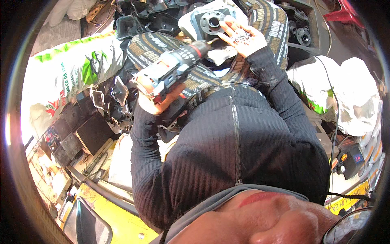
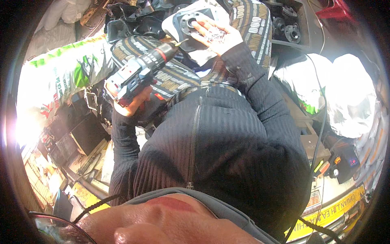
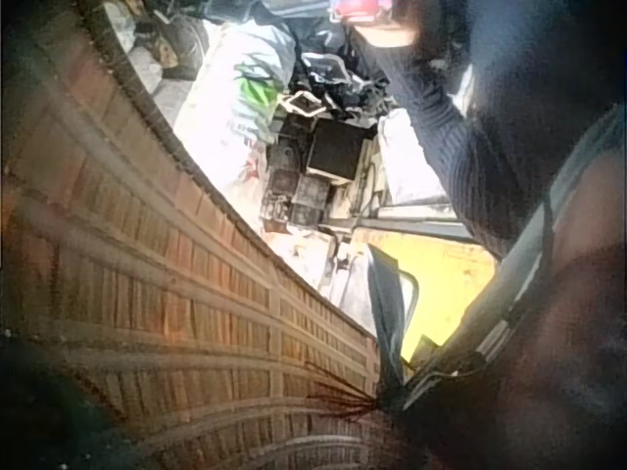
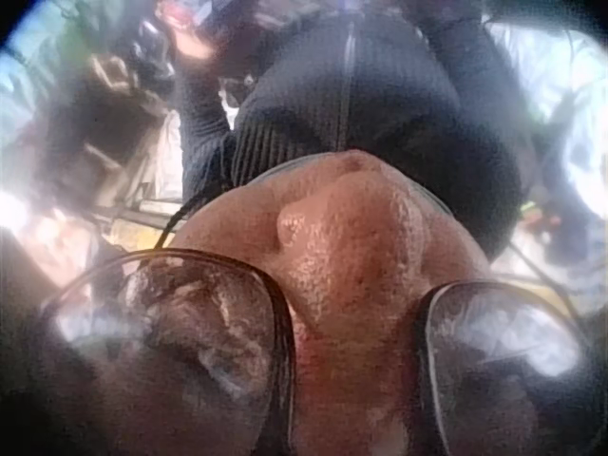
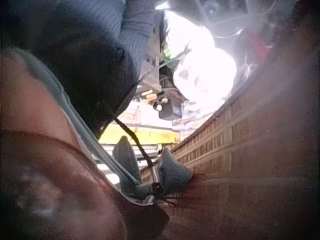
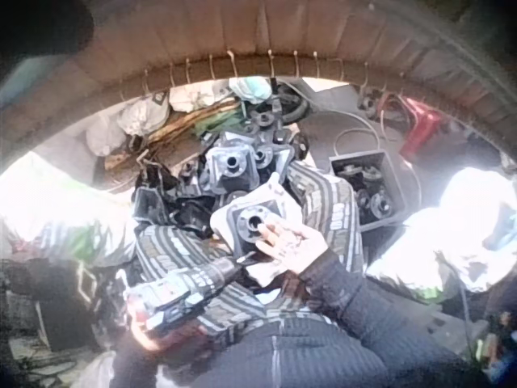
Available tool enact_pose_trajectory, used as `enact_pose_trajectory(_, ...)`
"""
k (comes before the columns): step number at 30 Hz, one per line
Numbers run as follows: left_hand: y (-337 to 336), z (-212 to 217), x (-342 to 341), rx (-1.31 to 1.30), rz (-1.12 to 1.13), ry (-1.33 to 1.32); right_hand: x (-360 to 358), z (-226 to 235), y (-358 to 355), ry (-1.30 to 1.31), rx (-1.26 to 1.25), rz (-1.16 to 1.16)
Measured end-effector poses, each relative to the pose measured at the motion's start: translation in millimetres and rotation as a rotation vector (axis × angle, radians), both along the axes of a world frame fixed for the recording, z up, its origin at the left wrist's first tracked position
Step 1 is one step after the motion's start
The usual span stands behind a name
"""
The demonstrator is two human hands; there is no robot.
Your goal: The person uses a cordless drill to bore holes into black plastic components. They pick up each part, drill it, and place it back into a pile, repeating the process for several items.
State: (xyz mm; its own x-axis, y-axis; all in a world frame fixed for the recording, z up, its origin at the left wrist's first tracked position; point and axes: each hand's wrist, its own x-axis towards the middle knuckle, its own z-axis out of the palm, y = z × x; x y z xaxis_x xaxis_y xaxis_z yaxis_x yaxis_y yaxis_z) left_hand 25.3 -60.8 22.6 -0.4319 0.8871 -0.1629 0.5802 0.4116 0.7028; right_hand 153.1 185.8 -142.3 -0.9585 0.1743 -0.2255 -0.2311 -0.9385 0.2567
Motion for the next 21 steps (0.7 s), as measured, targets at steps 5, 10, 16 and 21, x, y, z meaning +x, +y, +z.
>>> enact_pose_trajectory(5, 31, 6, 8, 0.078, -0.245, 0.314, -4, 2, -1, 0.118, -0.014, -0.024)
enact_pose_trajectory(10, 38, 0, 9, -0.057, -0.153, 0.115, 1, -1, 2, 0.206, -0.043, 0.032)
enact_pose_trajectory(16, 38, 0, 10, -0.063, -0.115, 0.132, 0, -9, 2, 0.113, 0.020, 0.058)
enact_pose_trajectory(21, 37, 9, 2, -0.030, -0.153, 0.077, 2, -20, -3, -0.068, 0.180, 0.164)
